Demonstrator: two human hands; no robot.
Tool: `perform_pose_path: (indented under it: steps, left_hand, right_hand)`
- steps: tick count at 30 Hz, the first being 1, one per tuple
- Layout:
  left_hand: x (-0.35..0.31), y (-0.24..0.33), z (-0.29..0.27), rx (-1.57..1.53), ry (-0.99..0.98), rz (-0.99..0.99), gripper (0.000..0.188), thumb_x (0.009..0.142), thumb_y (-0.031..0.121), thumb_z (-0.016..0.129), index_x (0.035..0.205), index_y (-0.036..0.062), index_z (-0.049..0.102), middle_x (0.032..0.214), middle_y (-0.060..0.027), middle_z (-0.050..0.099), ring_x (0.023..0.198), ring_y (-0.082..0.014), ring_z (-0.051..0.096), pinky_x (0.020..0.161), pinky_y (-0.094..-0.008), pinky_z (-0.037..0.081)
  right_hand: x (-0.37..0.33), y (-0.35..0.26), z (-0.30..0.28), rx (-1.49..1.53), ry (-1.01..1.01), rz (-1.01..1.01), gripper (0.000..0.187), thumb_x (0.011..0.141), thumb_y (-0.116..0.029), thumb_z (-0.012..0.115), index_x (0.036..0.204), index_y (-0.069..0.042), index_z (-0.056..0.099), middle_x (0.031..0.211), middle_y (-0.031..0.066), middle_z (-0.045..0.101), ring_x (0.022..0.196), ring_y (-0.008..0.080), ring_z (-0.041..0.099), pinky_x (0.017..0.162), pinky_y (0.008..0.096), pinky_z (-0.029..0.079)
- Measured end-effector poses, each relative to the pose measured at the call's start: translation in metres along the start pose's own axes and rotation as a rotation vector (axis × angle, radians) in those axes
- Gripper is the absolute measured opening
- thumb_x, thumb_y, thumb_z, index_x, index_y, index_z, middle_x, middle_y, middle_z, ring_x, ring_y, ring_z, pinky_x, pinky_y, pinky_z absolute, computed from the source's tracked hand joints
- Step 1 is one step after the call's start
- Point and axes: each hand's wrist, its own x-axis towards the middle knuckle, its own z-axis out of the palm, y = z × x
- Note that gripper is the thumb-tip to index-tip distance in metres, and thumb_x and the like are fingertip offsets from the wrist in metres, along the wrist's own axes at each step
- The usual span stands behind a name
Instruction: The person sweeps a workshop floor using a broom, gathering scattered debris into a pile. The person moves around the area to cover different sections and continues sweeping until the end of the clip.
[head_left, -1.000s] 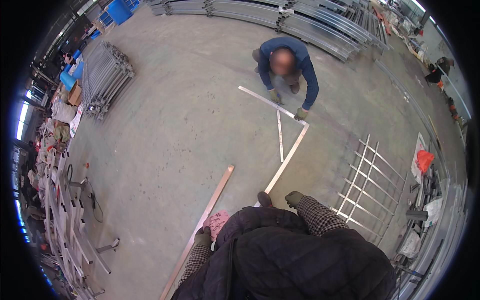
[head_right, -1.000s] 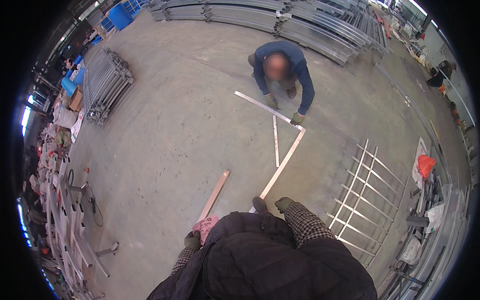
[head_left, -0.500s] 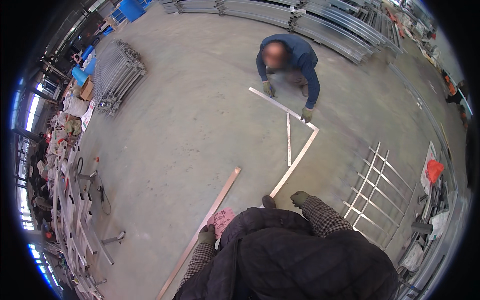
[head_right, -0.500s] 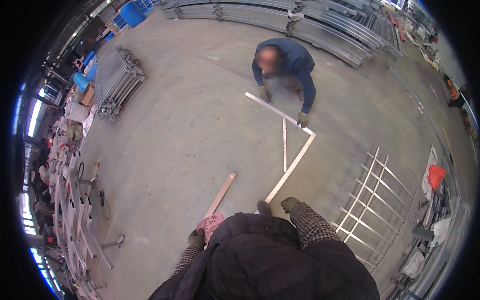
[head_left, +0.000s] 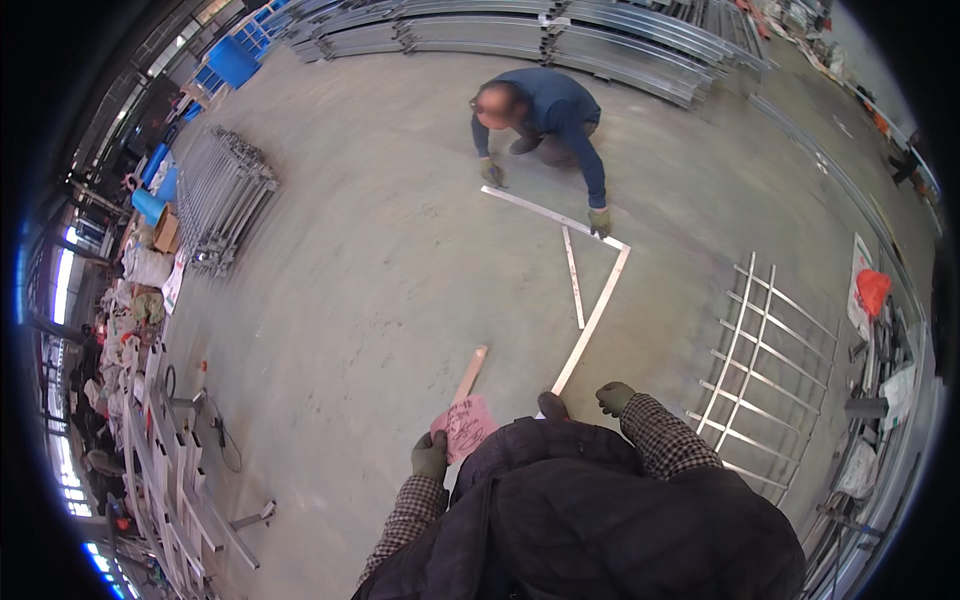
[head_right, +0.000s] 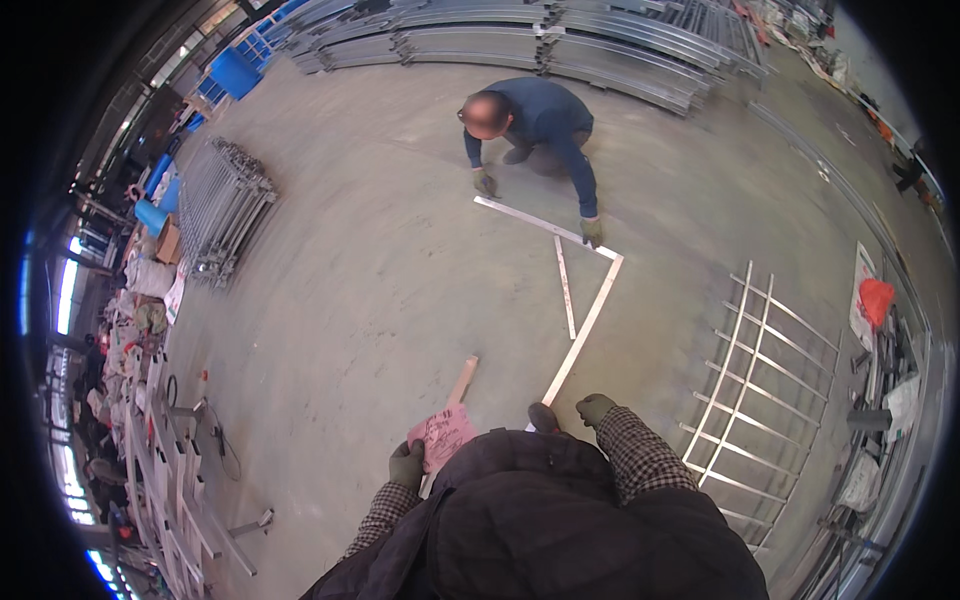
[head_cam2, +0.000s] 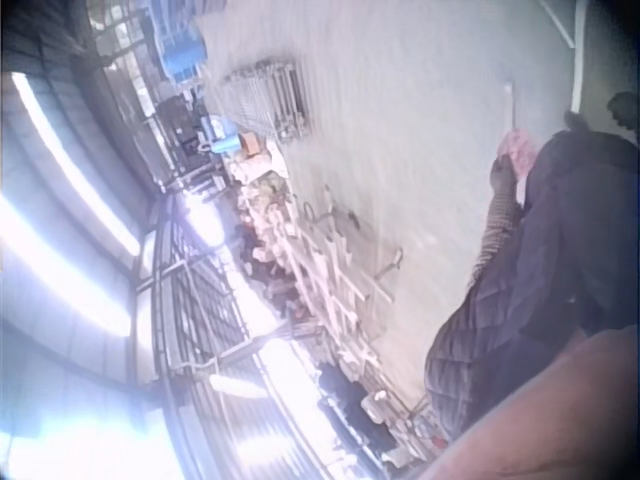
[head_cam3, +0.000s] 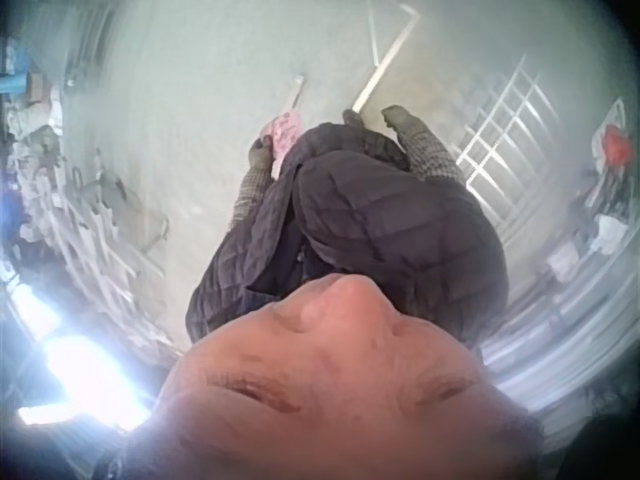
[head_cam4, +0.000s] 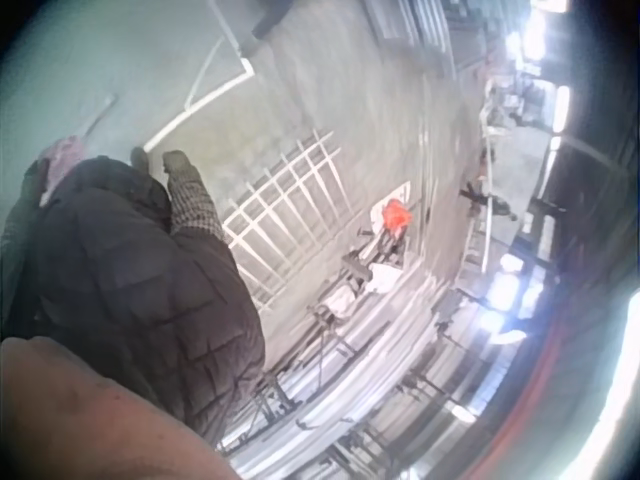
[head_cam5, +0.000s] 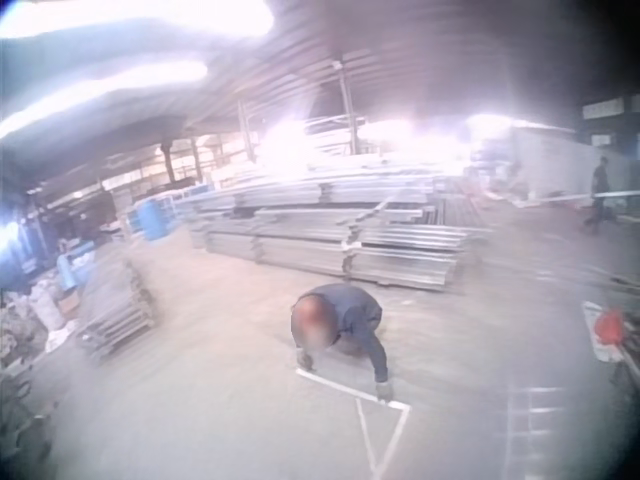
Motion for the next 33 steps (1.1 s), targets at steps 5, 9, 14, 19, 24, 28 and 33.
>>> perform_pose_path:
  steps: [5, 9, 14, 19, 24, 28, 33]
  left_hand:
    - [-0.022, 0.078, 0.043, -0.089, -0.246, 0.29, 0.041, 0.097, 0.026, 0.06, 0.12, -0.007, 0.061, 0.102, -0.0064, 0.069, 0.088, -0.0112, 0.061, 0.076, -0.0275, 0.05]
    - [-0.036, 0.122, 0.076, -0.095, -0.423, 0.303, 0.034, 0.097, 0.022, 0.062, 0.118, -0.005, 0.064, 0.102, -0.0053, 0.069, 0.087, -0.0105, 0.062, 0.078, -0.0261, 0.05]
    - [-0.063, 0.119, 0.107, -0.006, -0.554, 0.268, 0.028, 0.097, 0.023, 0.063, 0.11, -0.0013, 0.068, 0.09, 0.0009, 0.068, 0.076, -0.0046, 0.056, 0.067, -0.0223, 0.045]
    - [-0.059, 0.126, 0.137, 0.162, -0.639, 0.338, 0.026, 0.096, 0.023, 0.063, 0.106, -0.0003, 0.07, 0.088, 0.0015, 0.069, 0.074, -0.0041, 0.056, 0.065, -0.0219, 0.046]
    - [-0.066, 0.141, 0.188, 0.24, -0.702, 0.321, 0.026, 0.096, 0.022, 0.063, 0.108, -0.0006, 0.069, 0.09, 0.0001, 0.07, 0.078, -0.0046, 0.059, 0.068, -0.0219, 0.047]
    - [-0.088, 0.14, 0.239, 0.341, -0.725, 0.236, 0.027, 0.097, 0.023, 0.062, 0.109, 0.0002, 0.068, 0.09, -0.0016, 0.07, 0.074, -0.0065, 0.061, 0.065, -0.0239, 0.049]
    - [-0.096, 0.141, 0.323, 0.585, -0.684, 0.114, 0.032, 0.096, 0.029, 0.062, 0.11, 0.0003, 0.066, 0.075, -0.0029, 0.065, 0.061, -0.0102, 0.059, 0.055, -0.0248, 0.046]
  right_hand:
    - [-0.039, -0.011, 0.01, 0.23, 0.073, -0.131, 0.039, 0.092, -0.033, 0.059, 0.116, -0.003, 0.061, 0.093, 0.0071, 0.066, 0.074, 0.015, 0.063, 0.06, 0.0299, 0.05]
    - [-0.09, -0.042, 0.02, 0.521, 0.074, -0.257, 0.044, 0.095, -0.04, 0.058, 0.122, -0.005, 0.059, 0.099, 0.0055, 0.066, 0.084, 0.0142, 0.063, 0.073, 0.0298, 0.051]
    - [-0.162, -0.049, 0.03, 0.832, 0.022, -0.323, 0.058, 0.1, -0.052, 0.04, 0.127, -0.004, 0.057, 0.109, 0.0073, 0.065, 0.098, 0.0168, 0.063, 0.087, 0.0337, 0.051]
    - [-0.163, -0.025, 0.013, 1.017, -0.042, -0.347, 0.059, 0.101, -0.053, 0.034, 0.123, -0.006, 0.061, 0.109, 0.0069, 0.064, 0.095, 0.0157, 0.057, 0.084, 0.0339, 0.047]
    - [-0.135, 0.023, -0.014, 0.912, -0.018, -0.366, 0.044, 0.089, -0.031, 0.07, 0.12, -0.002, 0.059, 0.104, 0.006, 0.065, 0.084, 0.0148, 0.063, 0.068, 0.0258, 0.054]
    - [-0.116, 0.072, -0.043, 0.961, -0.003, -0.312, 0.04, 0.089, -0.031, 0.071, 0.115, -0.002, 0.06, 0.098, 0.004, 0.066, 0.083, 0.0137, 0.063, 0.068, 0.0255, 0.054]
    - [-0.06, 0.139, -0.091, 1.068, 0.119, -0.264, 0.034, 0.089, -0.026, 0.07, 0.111, -0.002, 0.062, 0.094, 0.005, 0.066, 0.078, 0.015, 0.063, 0.067, 0.0279, 0.054]
